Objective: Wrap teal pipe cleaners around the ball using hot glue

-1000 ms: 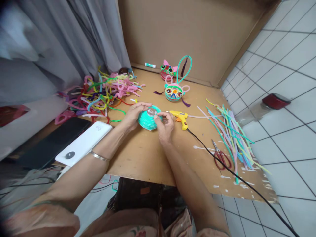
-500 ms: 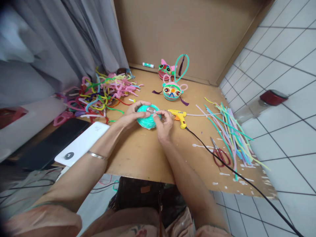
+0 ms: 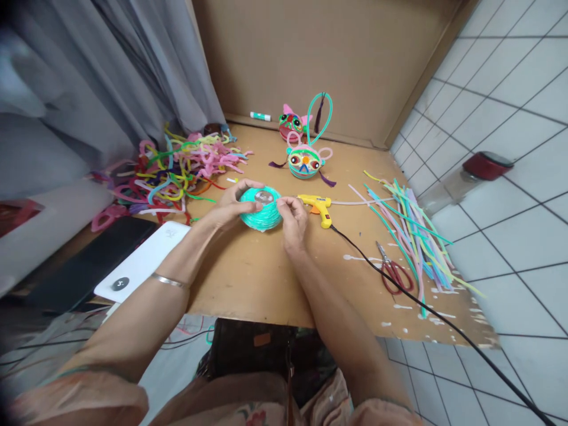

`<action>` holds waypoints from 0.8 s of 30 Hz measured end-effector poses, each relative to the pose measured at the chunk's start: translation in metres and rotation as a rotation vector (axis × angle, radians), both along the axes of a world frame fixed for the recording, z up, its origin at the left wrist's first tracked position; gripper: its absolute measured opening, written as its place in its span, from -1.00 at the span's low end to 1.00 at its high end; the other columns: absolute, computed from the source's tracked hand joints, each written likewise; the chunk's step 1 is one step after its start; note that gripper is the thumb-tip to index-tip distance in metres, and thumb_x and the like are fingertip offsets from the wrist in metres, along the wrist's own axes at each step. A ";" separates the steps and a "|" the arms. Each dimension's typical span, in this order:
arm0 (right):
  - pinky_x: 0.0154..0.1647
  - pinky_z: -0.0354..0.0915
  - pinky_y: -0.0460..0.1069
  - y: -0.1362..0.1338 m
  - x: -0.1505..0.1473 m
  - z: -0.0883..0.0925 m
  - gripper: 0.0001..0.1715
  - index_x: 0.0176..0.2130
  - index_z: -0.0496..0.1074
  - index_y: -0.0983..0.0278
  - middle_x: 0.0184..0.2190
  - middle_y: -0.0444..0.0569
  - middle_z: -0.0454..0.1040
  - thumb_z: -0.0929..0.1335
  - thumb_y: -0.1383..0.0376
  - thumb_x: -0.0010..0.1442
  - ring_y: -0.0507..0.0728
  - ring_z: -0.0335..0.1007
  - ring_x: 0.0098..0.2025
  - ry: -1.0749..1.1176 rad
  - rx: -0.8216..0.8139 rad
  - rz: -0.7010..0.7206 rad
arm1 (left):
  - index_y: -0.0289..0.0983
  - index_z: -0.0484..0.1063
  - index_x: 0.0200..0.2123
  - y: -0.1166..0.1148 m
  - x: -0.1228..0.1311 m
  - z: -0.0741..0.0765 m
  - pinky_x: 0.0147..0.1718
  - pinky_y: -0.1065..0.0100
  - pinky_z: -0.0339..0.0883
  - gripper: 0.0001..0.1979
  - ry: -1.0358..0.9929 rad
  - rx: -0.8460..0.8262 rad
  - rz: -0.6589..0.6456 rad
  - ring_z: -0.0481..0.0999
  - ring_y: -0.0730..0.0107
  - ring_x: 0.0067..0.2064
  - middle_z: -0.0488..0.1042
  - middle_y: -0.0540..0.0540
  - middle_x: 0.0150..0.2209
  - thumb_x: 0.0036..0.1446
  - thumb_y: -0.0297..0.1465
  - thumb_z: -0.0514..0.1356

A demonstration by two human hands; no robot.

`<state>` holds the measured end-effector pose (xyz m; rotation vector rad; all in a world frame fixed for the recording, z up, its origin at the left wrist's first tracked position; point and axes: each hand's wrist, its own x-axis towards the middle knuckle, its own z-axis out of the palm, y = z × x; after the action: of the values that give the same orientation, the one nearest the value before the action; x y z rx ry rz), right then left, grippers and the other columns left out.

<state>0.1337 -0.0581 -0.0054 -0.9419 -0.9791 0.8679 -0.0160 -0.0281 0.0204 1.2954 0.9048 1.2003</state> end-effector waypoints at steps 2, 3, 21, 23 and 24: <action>-0.25 0.26 -0.01 0.000 0.000 -0.001 -0.73 -0.44 0.37 0.21 -0.45 -0.17 0.36 0.40 0.07 -0.01 0.04 0.27 -0.34 0.016 0.005 0.007 | -0.28 0.46 -0.24 0.000 0.000 0.000 -0.26 0.39 0.34 -0.43 0.000 0.003 -0.005 0.47 0.34 -0.24 0.51 -0.03 -0.25 -0.45 -0.34 0.46; -0.26 0.26 -0.01 0.000 -0.001 -0.001 -0.72 -0.44 0.36 0.21 -0.46 -0.18 0.36 0.40 0.07 -0.02 0.03 0.26 -0.36 0.025 0.009 0.009 | -0.27 0.45 -0.23 0.000 0.000 -0.001 -0.27 0.39 0.34 -0.43 -0.002 0.002 -0.008 0.47 0.35 -0.25 0.51 -0.03 -0.25 -0.45 -0.34 0.45; -0.33 0.26 -0.04 -0.001 -0.005 0.000 -0.68 -0.45 0.36 0.22 -0.49 -0.22 0.39 0.48 0.12 -0.14 0.00 0.27 -0.41 0.073 -0.057 -0.005 | -0.26 0.43 -0.20 0.001 -0.001 -0.002 -0.24 0.39 0.35 -0.42 0.072 0.065 -0.033 0.46 0.37 -0.25 0.50 -0.03 -0.22 -0.42 -0.33 0.44; -0.32 0.27 -0.03 0.000 -0.004 0.000 -0.68 -0.44 0.36 0.22 -0.48 -0.21 0.40 0.49 0.14 -0.16 0.00 0.28 -0.40 0.075 -0.065 0.017 | -0.26 0.43 -0.19 0.001 -0.001 -0.001 -0.24 0.38 0.35 -0.41 0.082 0.064 -0.032 0.46 0.35 -0.24 0.49 -0.03 -0.22 -0.42 -0.33 0.44; -0.31 0.27 -0.03 0.000 -0.003 0.000 -0.68 -0.44 0.36 0.22 -0.48 -0.21 0.40 0.49 0.14 -0.16 0.01 0.28 -0.39 0.071 -0.071 0.027 | -0.26 0.42 -0.18 0.001 -0.001 -0.001 -0.23 0.37 0.35 -0.40 0.088 0.063 -0.032 0.46 0.35 -0.24 0.49 -0.03 -0.22 -0.43 -0.33 0.43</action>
<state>0.1302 -0.0578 -0.0052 -0.9535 -0.9070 0.9570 -0.0170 -0.0273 0.0196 1.4176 0.9124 1.1623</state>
